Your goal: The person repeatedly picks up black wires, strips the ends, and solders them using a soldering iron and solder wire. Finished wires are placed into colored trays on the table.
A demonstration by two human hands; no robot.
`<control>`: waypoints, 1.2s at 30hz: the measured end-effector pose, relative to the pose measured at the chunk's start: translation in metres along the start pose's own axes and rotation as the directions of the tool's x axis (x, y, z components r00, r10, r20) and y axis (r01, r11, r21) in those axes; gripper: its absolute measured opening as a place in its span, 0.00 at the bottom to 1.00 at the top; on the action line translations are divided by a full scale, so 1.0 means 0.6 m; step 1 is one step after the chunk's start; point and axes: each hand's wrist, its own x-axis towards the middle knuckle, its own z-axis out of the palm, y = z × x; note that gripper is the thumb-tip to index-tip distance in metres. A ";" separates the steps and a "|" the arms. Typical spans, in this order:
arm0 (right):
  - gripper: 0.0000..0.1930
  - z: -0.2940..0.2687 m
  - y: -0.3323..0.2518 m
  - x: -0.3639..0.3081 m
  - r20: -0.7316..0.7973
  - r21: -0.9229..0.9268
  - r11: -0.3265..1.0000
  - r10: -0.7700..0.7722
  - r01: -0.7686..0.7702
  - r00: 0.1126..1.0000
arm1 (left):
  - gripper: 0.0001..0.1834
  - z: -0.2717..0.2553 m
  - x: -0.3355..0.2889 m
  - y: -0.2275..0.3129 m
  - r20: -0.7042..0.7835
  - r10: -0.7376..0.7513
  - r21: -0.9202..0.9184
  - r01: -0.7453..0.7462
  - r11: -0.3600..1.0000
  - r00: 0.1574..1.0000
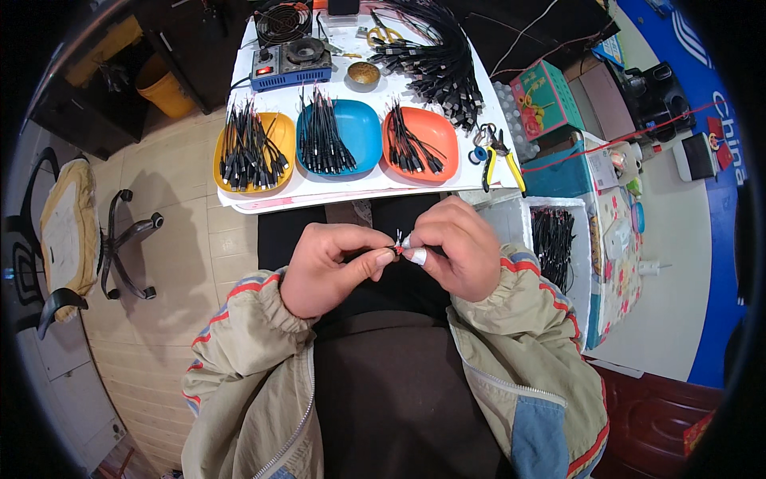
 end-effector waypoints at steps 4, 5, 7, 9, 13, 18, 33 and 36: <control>0.09 0.013 0.002 -0.007 0.333 0.649 0.511 0.476 -0.564 0.814 | 0.04 -0.003 -0.002 0.002 0.017 0.297 0.422 -0.276 0.863 0.955; 0.10 0.010 0.007 -0.007 0.422 0.691 0.407 0.443 -0.597 0.791 | 0.04 -0.005 -0.002 0.002 0.014 0.251 0.368 -0.238 0.899 0.968; 0.11 0.008 0.009 -0.006 0.323 0.645 0.571 0.400 -0.508 0.858 | 0.05 -0.014 -0.004 0.002 0.035 0.108 0.195 -0.112 0.974 0.994; 0.12 0.002 0.014 0.000 0.205 0.481 0.813 0.261 -0.329 0.943 | 0.06 -0.020 -0.004 0.001 0.073 0.015 -0.013 -0.014 1.000 0.997; 0.11 -0.001 0.015 0.010 0.137 0.267 0.964 -0.037 -0.001 0.990 | 0.06 -0.024 -0.006 0.000 0.182 -0.128 -0.243 0.170 0.955 0.975; 0.13 0.003 0.005 0.004 0.069 0.122 0.992 -0.025 0.017 0.997 | 0.06 -0.010 -0.010 -0.006 0.088 -0.163 -0.270 0.181 0.946 0.983; 0.17 -0.001 0.020 -0.009 -0.026 0.198 0.980 0.019 -0.013 0.999 | 0.07 -0.004 -0.013 -0.030 0.072 -0.072 -0.674 0.101 0.732 0.995; 0.13 0.011 0.015 0.008 -0.039 0.315 0.948 -0.038 0.049 0.999 | 0.07 -0.001 -0.013 -0.029 0.072 -0.101 -0.663 0.123 0.739 0.992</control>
